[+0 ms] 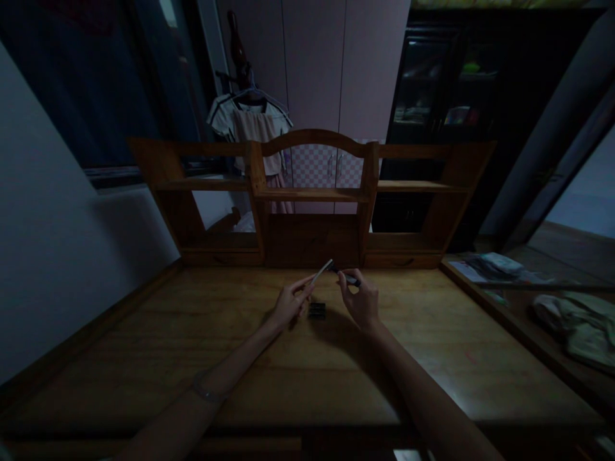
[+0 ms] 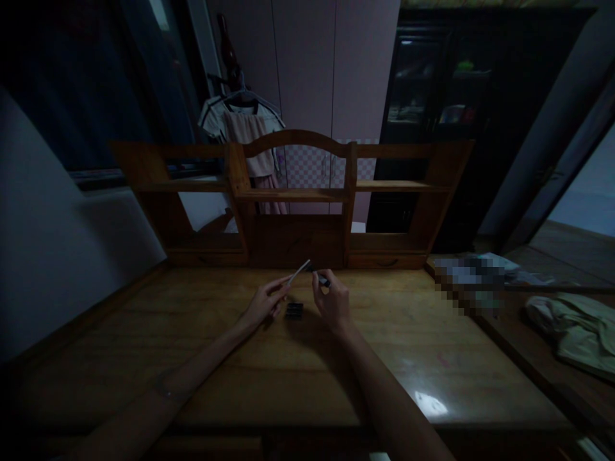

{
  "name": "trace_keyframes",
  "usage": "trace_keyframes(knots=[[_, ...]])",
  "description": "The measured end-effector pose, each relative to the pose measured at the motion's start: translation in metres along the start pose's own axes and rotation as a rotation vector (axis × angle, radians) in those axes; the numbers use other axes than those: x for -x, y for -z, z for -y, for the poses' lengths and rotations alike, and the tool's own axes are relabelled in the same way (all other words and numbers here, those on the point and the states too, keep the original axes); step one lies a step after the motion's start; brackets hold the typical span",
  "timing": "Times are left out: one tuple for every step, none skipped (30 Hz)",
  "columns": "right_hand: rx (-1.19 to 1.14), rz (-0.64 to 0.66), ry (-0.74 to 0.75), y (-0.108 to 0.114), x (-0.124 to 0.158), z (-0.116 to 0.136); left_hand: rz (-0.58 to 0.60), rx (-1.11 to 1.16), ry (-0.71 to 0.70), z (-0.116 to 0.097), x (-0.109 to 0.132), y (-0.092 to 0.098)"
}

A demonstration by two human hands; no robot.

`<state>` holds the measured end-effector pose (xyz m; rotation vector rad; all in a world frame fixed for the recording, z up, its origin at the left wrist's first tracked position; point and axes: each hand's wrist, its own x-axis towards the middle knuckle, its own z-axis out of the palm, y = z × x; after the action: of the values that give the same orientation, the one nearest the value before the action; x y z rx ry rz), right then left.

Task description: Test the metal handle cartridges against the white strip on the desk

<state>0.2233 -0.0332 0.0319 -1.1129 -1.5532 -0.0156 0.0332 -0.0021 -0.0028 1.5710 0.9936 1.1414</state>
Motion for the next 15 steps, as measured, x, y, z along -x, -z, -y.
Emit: trace_keyframes(knots=[[0.004, -0.01, -0.003, 0.0009, -0.0007, -0.0004, 0.004, -0.002, 0.002, -0.0006, 0.0002, 0.0002], [0.009, -0.021, -0.008, 0.0017, -0.0013, -0.001, 0.009, -0.005, 0.003, -0.0012, 0.0003, 0.0004], [0.014, -0.031, -0.013, 0.0022, -0.0017, -0.0016, 0.012, -0.007, 0.003, -0.0017, 0.0003, 0.0006], [0.017, -0.033, -0.017, 0.0024, -0.0017, -0.0022, 0.014, -0.009, 0.005, -0.0022, 0.0004, 0.0008], [0.017, -0.027, -0.017, 0.0021, -0.0014, -0.0025, 0.014, -0.008, 0.009, -0.0025, 0.0004, 0.001], [0.013, -0.013, -0.014, 0.0016, -0.0008, -0.0025, 0.013, -0.006, 0.015, -0.0027, 0.0003, 0.0011], [0.005, 0.01, -0.005, 0.0009, -0.0001, -0.0022, 0.009, 0.0, 0.021, -0.0027, 0.0003, 0.001], [-0.004, 0.036, 0.006, 0.0003, 0.0006, -0.0018, 0.006, 0.009, 0.026, -0.0027, 0.0003, 0.0009], [-0.012, 0.056, 0.016, -0.0002, 0.0011, -0.0013, 0.007, 0.022, 0.032, -0.0027, 0.0003, 0.0007], [-0.016, 0.067, 0.023, -0.0004, 0.0013, -0.0009, 0.009, 0.036, 0.037, -0.0027, 0.0002, 0.0003], [-0.015, 0.066, 0.024, -0.0002, 0.0011, -0.0006, 0.011, 0.05, 0.041, -0.0028, 0.0002, -0.0002], [-0.011, 0.052, 0.02, 0.0003, 0.0006, -0.0005, 0.015, 0.062, 0.047, -0.0029, 0.0, -0.0008], [-0.005, 0.029, 0.011, 0.001, -0.0001, -0.0007, 0.021, 0.07, 0.053, -0.003, -0.0001, -0.0013], [0.001, 0.003, 0.002, 0.0017, -0.0009, -0.0009, 0.029, 0.075, 0.059, -0.0032, -0.0003, -0.0017], [0.006, -0.015, -0.005, 0.0022, -0.0016, -0.0013, 0.034, 0.078, 0.063, -0.0033, -0.0004, -0.0019]])
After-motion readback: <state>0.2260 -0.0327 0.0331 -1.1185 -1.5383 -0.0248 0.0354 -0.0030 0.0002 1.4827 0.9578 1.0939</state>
